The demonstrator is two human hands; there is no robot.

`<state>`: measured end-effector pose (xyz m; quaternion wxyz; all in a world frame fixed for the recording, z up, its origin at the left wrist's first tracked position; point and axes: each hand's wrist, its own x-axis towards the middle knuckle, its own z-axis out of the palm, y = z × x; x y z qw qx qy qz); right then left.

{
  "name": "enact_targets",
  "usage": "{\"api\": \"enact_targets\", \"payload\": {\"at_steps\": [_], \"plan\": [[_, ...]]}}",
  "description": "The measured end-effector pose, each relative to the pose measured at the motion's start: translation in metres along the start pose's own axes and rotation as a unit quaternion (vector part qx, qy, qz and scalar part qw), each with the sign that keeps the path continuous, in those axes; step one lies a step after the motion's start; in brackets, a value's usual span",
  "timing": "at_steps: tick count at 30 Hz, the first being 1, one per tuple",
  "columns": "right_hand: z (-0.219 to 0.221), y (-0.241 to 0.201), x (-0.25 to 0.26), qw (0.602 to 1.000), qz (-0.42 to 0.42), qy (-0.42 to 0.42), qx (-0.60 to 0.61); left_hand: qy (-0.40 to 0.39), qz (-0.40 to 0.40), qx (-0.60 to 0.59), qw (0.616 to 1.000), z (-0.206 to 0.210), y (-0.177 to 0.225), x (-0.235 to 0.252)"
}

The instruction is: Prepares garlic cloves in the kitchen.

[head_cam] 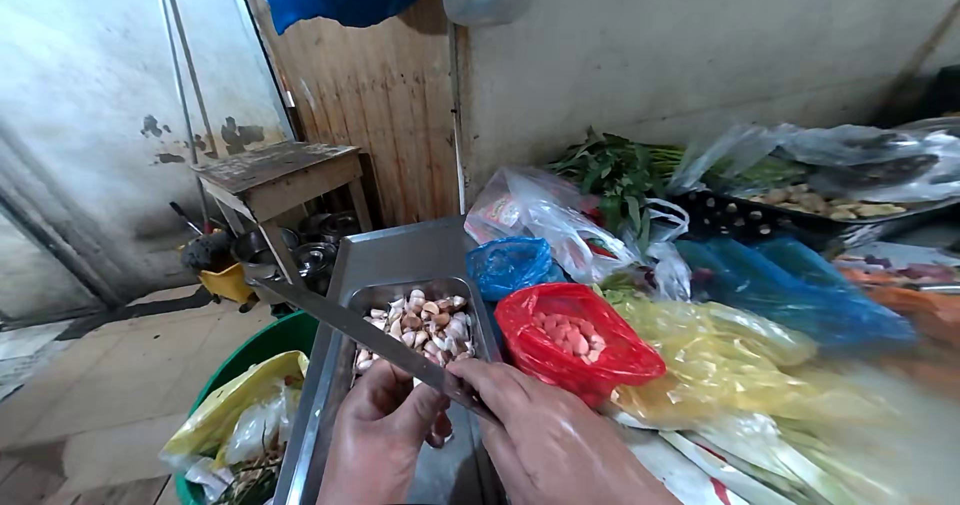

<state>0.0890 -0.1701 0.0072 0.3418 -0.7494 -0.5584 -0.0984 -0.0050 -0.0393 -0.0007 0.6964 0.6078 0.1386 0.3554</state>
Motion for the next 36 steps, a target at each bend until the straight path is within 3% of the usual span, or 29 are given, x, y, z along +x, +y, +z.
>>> {"api": "enact_targets", "payload": {"at_steps": [8,11,15,20,24,29,36], "plan": [[0.009,0.005,0.001,0.999,-0.016,0.037,-0.025,-0.028,0.024,0.023,0.999,-0.002,-0.002,0.0],[0.007,0.007,0.003,1.0,0.014,0.026,-0.005,-0.053,-0.005,0.073,0.996,-0.001,0.004,-0.002],[0.004,0.012,0.005,0.997,0.045,0.069,-0.008,-0.105,-0.057,0.121,0.986,-0.003,0.004,-0.002],[-0.002,0.022,0.006,0.991,0.099,0.087,0.017,-0.082,-0.079,-0.008,0.994,-0.01,0.003,0.006],[-0.009,0.015,0.004,0.991,0.095,-0.008,0.096,-0.034,-0.079,-0.076,0.993,-0.011,0.006,0.01],[-0.019,0.004,0.007,0.966,0.139,-0.1,0.191,-0.044,-0.008,0.007,0.999,-0.004,-0.001,0.003],[-0.02,-0.001,0.006,0.968,0.134,-0.089,0.192,-0.03,0.047,0.051,0.997,0.004,-0.003,-0.003]]}}
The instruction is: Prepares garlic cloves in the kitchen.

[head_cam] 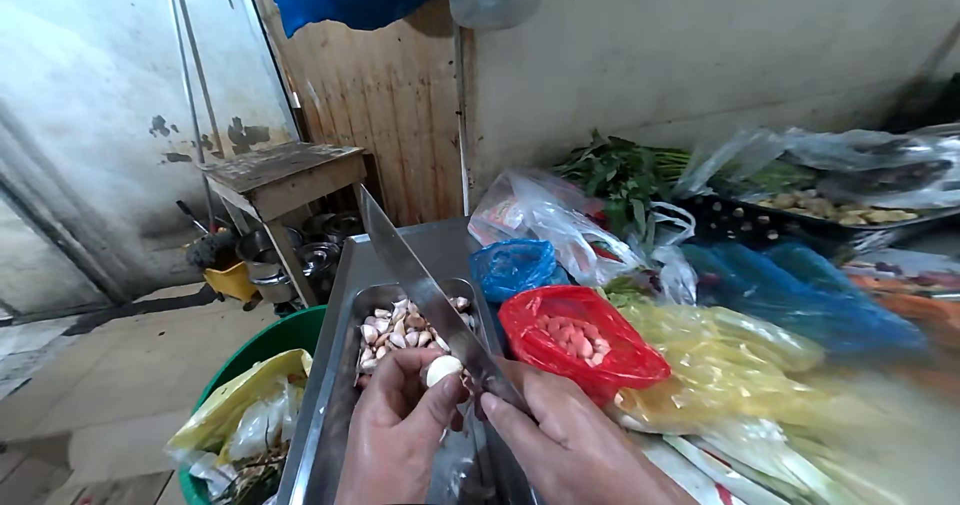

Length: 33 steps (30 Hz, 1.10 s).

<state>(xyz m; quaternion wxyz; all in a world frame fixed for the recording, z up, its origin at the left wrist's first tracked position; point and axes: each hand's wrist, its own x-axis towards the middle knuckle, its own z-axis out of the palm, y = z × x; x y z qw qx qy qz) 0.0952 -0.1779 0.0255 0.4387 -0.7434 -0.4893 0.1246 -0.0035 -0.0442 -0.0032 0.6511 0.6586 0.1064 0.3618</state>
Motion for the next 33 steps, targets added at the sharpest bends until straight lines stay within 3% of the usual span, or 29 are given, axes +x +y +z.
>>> {"api": "enact_targets", "payload": {"at_steps": [7,13,18,22,27,30,33], "plan": [[0.004,0.0,0.0,0.999,-0.005,0.027,-0.042,0.021,-0.01,0.033,0.999,0.009,0.006,-0.006],[0.006,0.001,0.001,0.997,-0.007,0.052,-0.06,-0.024,0.061,0.119,0.991,0.009,0.001,-0.011],[0.004,0.005,0.002,0.997,-0.014,0.067,-0.028,-0.043,0.005,0.082,0.996,-0.004,-0.003,0.0],[0.004,0.002,0.001,0.998,-0.015,0.046,-0.048,-0.107,-0.063,-0.05,0.991,-0.008,-0.005,0.002],[0.005,0.004,0.001,0.998,-0.018,0.033,-0.05,-0.091,-0.05,-0.082,0.991,-0.008,-0.009,0.004],[0.001,0.009,0.003,0.997,-0.007,0.073,-0.03,-0.089,-0.066,-0.072,0.991,-0.008,-0.006,0.006],[-0.003,0.024,0.004,0.98,-0.038,0.197,0.001,-0.098,-0.093,-0.072,0.988,-0.007,-0.004,0.005]]}}
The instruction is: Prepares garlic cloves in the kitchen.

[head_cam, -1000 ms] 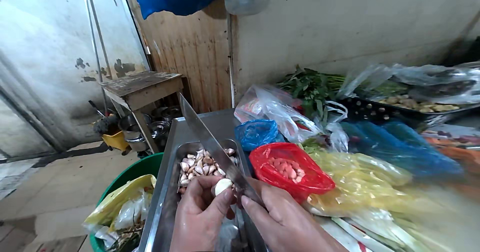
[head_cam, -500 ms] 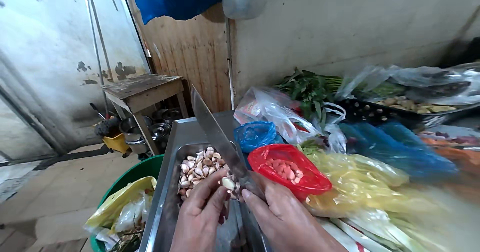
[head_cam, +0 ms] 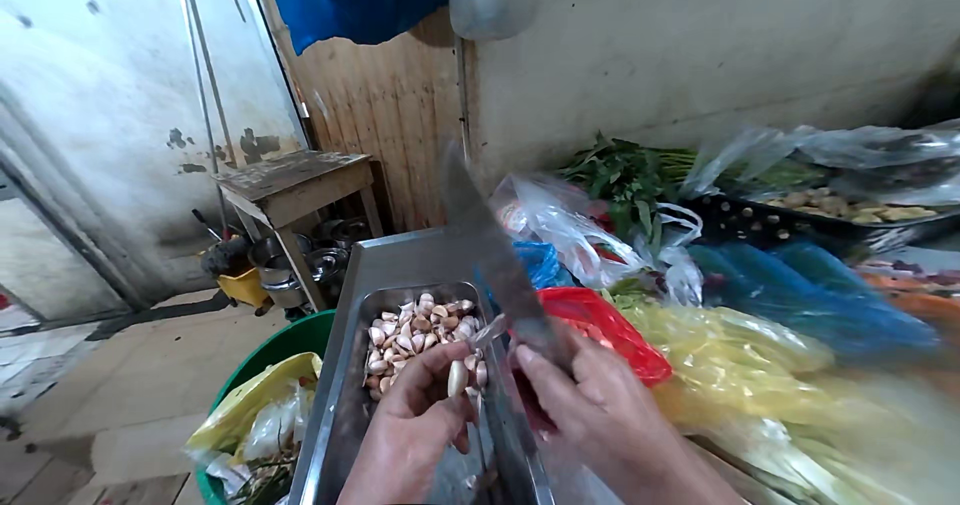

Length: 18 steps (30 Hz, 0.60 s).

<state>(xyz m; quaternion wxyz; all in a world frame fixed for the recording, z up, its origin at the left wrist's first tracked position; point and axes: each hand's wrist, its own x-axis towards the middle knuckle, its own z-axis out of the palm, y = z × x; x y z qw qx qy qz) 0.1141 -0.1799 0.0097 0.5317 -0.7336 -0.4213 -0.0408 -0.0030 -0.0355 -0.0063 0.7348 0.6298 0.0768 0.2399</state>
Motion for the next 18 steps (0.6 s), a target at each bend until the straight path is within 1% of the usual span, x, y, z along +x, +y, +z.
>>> {"api": "enact_targets", "payload": {"at_steps": [2,4,6,7,9,11,13,16,18], "plan": [[-0.009,0.009,0.004,0.997,-0.02,0.071,0.009,-0.013,-0.026,0.03,0.999,0.006,0.005,-0.001],[-0.02,0.016,0.009,0.991,-0.022,0.13,0.014,-0.047,-0.056,0.103,0.992,0.018,0.017,0.003],[-0.031,0.019,0.011,0.985,-0.013,0.171,0.032,-0.088,-0.075,0.202,0.973,0.034,0.031,0.016],[-0.035,0.02,0.012,0.981,-0.009,0.187,0.046,-0.105,-0.072,0.246,0.961,0.044,0.037,0.025],[-0.039,0.019,0.013,0.976,-0.013,0.204,0.072,-0.126,-0.042,0.324,0.937,0.062,0.046,0.047],[-0.04,0.02,0.014,0.974,-0.022,0.209,0.081,-0.147,-0.006,0.417,0.897,0.078,0.051,0.069],[-0.041,0.022,0.015,0.975,-0.028,0.206,0.078,-0.139,0.058,0.476,0.866,0.084,0.049,0.081],[-0.039,0.023,0.014,0.977,-0.028,0.198,0.074,-0.089,0.126,0.492,0.857,0.07,0.056,0.081],[-0.037,0.021,0.012,0.98,-0.028,0.181,0.082,-0.041,0.139,0.501,0.853,0.052,0.066,0.076]]}}
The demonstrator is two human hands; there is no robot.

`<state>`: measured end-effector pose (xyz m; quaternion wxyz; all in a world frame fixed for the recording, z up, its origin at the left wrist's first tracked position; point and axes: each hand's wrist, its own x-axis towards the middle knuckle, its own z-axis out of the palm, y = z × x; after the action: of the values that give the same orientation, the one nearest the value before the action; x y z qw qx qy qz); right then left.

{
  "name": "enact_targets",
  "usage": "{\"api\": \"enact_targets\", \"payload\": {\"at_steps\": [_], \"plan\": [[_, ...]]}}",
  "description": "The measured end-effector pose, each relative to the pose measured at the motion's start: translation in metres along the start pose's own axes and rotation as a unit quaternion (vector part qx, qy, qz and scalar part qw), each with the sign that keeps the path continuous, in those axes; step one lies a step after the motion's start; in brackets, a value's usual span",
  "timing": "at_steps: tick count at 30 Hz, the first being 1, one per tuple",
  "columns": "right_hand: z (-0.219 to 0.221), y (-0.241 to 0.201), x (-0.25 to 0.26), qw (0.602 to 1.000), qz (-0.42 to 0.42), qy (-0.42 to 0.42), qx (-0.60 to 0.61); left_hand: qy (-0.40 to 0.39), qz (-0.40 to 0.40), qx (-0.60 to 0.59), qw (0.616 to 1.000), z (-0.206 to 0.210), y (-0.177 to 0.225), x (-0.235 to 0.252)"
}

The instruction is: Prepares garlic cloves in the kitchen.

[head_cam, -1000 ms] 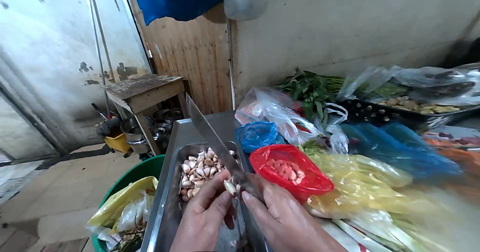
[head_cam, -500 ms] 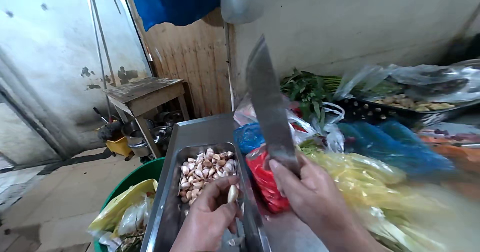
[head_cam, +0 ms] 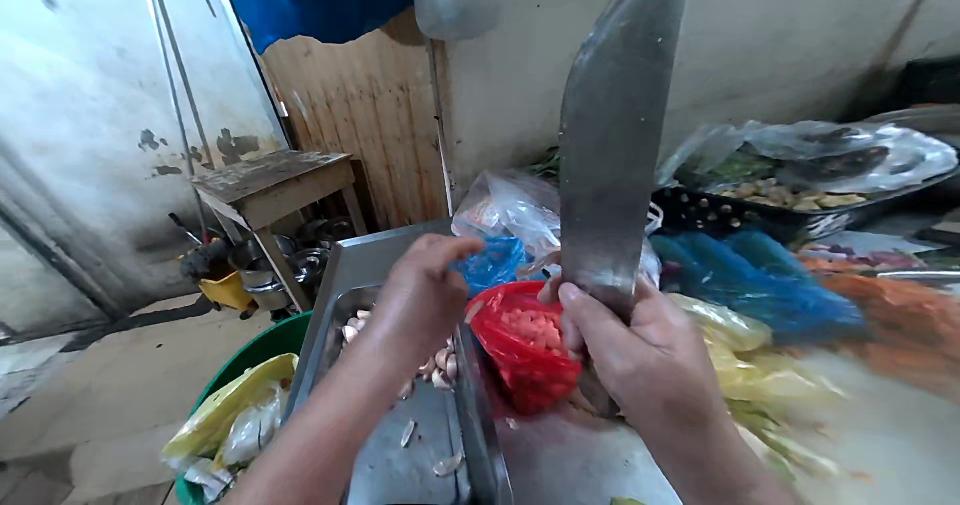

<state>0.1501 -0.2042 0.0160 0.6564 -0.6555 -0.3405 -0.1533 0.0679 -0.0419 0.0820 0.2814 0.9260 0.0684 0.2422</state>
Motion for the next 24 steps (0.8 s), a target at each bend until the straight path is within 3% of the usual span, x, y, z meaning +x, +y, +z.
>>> {"api": "enact_targets", "payload": {"at_steps": [2,5,8,10,14,20,22,24], "plan": [[0.003,-0.003,-0.005,0.998,0.004,-0.054,0.012,0.001,-0.043,0.034,0.999,-0.013,-0.017,-0.008],[0.009,-0.004,-0.012,0.988,-0.002,-0.152,0.011,-0.149,-0.103,0.118,0.976,-0.013,-0.051,-0.016],[0.013,-0.007,-0.016,0.963,0.014,-0.267,-0.023,-0.337,-0.183,0.224,0.896,-0.003,-0.065,-0.016],[0.014,-0.009,-0.016,0.94,0.021,-0.338,-0.038,-0.381,-0.194,0.268,0.863,0.004,-0.075,-0.019],[0.017,-0.017,-0.016,0.905,0.062,-0.417,-0.05,-0.397,-0.184,0.302,0.847,0.019,-0.086,-0.028],[0.018,-0.011,-0.018,0.915,0.102,-0.389,-0.028,-0.412,-0.16,0.358,0.822,0.039,-0.091,-0.031],[0.017,-0.012,-0.017,0.911,0.138,-0.387,-0.022,-0.404,-0.162,0.337,0.835,0.033,-0.093,-0.028],[0.017,-0.014,-0.015,0.908,0.154,-0.387,-0.05,-0.349,-0.192,0.265,0.878,0.013,-0.087,-0.025]]}}
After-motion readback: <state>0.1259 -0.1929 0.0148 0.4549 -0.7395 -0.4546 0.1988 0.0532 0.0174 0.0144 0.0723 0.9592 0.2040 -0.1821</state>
